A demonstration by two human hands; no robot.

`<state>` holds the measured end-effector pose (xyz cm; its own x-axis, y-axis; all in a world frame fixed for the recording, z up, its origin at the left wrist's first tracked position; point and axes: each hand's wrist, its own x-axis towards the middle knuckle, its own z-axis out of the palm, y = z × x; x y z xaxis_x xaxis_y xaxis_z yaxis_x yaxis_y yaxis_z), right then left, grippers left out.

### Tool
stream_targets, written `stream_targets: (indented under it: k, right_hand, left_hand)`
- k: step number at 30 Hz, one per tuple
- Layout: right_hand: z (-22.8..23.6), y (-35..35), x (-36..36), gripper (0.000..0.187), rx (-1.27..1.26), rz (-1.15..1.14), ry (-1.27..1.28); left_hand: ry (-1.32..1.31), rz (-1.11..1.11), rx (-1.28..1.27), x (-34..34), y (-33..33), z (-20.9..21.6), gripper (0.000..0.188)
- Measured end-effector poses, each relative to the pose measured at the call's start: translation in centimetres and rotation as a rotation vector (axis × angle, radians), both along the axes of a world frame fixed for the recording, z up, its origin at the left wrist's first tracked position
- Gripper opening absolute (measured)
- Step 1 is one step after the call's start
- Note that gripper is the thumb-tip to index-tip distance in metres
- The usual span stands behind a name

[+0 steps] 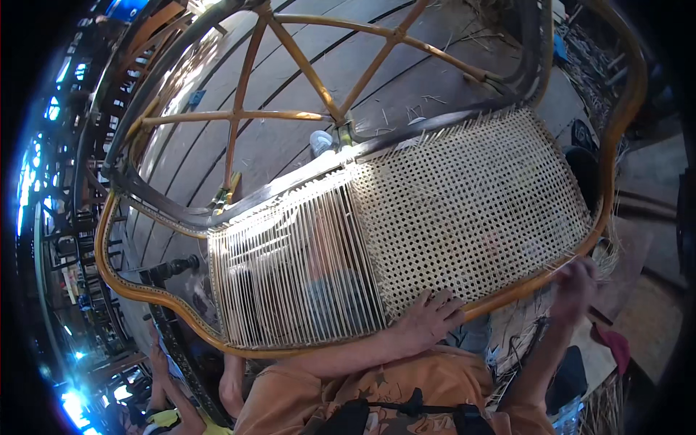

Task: The recorder is weaving the seat of a rattan chair using thin strips of material.

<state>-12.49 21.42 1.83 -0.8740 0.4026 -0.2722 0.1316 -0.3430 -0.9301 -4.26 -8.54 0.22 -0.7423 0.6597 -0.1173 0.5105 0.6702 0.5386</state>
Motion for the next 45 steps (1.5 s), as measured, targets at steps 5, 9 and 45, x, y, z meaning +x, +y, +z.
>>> stream_targets:
  k: [5, 9, 45]
  right_hand:
    - [-4.0, -16.3, -8.4, 0.018, 0.23, 0.513, -0.14]
    - [-7.1, -23.7, -12.8, 0.017, 0.367, 0.741, -0.276]
    - [-11.9, -30.9, -17.5, 0.022, 0.522, 0.909, -0.302]
  left_hand:
    - [-0.313, 0.228, -0.347, -11.7, -7.7, -2.8, 0.019]
    - [0.241, 0.609, -0.141, -18.4, -16.0, -6.8, 0.019]
    - [0.331, 0.589, 0.007, -22.2, -19.1, -16.2, 0.034]
